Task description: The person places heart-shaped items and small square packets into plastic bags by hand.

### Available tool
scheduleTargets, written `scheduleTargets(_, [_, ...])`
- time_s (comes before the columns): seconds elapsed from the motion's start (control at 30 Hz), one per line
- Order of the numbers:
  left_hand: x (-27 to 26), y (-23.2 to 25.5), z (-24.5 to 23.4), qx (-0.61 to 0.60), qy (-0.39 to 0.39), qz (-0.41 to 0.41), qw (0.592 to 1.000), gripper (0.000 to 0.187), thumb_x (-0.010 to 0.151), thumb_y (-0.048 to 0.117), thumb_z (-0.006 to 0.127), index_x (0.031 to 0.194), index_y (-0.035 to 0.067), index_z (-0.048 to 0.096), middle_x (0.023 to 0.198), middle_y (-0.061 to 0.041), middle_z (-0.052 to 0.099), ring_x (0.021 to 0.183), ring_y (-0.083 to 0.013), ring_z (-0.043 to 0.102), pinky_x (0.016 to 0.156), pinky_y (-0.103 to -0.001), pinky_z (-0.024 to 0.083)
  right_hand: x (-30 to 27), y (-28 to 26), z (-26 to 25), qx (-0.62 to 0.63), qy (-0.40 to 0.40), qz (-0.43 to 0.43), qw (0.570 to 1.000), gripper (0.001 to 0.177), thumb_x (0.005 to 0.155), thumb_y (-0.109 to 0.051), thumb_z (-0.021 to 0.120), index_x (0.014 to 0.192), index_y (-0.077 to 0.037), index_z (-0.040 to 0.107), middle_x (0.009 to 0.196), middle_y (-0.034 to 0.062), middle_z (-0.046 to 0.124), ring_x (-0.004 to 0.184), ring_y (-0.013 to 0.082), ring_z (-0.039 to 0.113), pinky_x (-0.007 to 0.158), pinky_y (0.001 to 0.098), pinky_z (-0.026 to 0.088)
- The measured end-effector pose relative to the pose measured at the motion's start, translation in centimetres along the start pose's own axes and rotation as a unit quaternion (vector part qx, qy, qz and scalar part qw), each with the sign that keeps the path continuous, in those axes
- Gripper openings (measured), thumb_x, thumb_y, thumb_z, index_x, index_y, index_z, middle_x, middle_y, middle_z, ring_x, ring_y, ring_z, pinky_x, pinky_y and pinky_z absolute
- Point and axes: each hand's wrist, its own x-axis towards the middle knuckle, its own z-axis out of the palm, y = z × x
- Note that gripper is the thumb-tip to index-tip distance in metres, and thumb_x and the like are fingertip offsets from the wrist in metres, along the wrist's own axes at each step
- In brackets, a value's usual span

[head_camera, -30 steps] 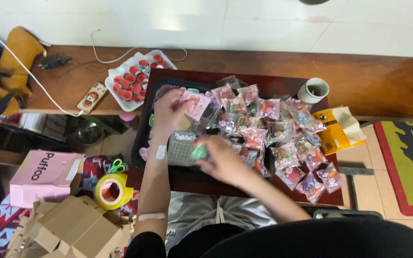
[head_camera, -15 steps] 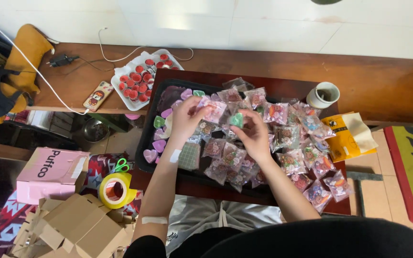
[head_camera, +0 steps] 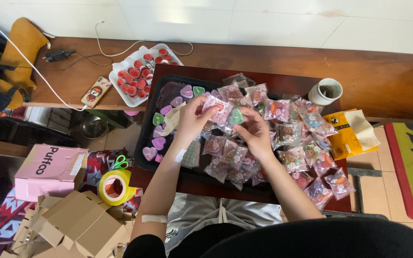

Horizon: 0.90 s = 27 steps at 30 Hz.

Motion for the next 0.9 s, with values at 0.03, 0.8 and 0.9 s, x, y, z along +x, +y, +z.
scheduleTargets(0.03, [-0.1, -0.2, 0.0, 0.000, 0.000, -0.002, 1.000, 0.020, 0.092, 0.014, 0.080, 0.101, 0.003, 0.066, 0.082, 0.001, 0.072, 0.067, -0.0016, 0.062, 0.057, -0.019, 0.047, -0.2, 0.1, 0.0, 0.000, 0.000, 0.002, 1.000, 0.049, 0.093, 0.012, 0.069, 0.138, 0.000, 0.055, 0.132, 0.0072, 0.061, 0.123, 0.0167, 0.061, 0.101, 0.0306, 0.054])
scheduleTargets(0.8, [0.0, -1.3, 0.1, 0.001, 0.013, -0.031, 0.999, 0.017, 0.094, 0.017, 0.078, 0.098, 0.005, 0.067, 0.081, 0.002, 0.075, 0.067, -0.0014, 0.064, 0.058, -0.018, 0.047, -0.2, -0.6, -0.4, 0.209, 0.004, 0.116, 0.971, 0.038, 0.094, 0.012, 0.066, 0.127, -0.005, 0.060, 0.124, 0.0069, 0.065, 0.112, 0.0174, 0.067, 0.094, 0.0337, 0.061])
scheduleTargets(0.9, [-0.1, -0.8, 0.1, -0.008, -0.006, -0.017, 1.000, 0.020, 0.093, 0.019, 0.078, 0.101, 0.005, 0.067, 0.084, 0.001, 0.075, 0.070, -0.0014, 0.065, 0.059, -0.018, 0.047, -0.1, -0.7, -0.3, 0.232, 0.007, 0.144, 0.962, 0.038, 0.092, 0.011, 0.066, 0.126, -0.007, 0.060, 0.125, 0.0057, 0.066, 0.110, 0.0164, 0.067, 0.094, 0.0316, 0.061])
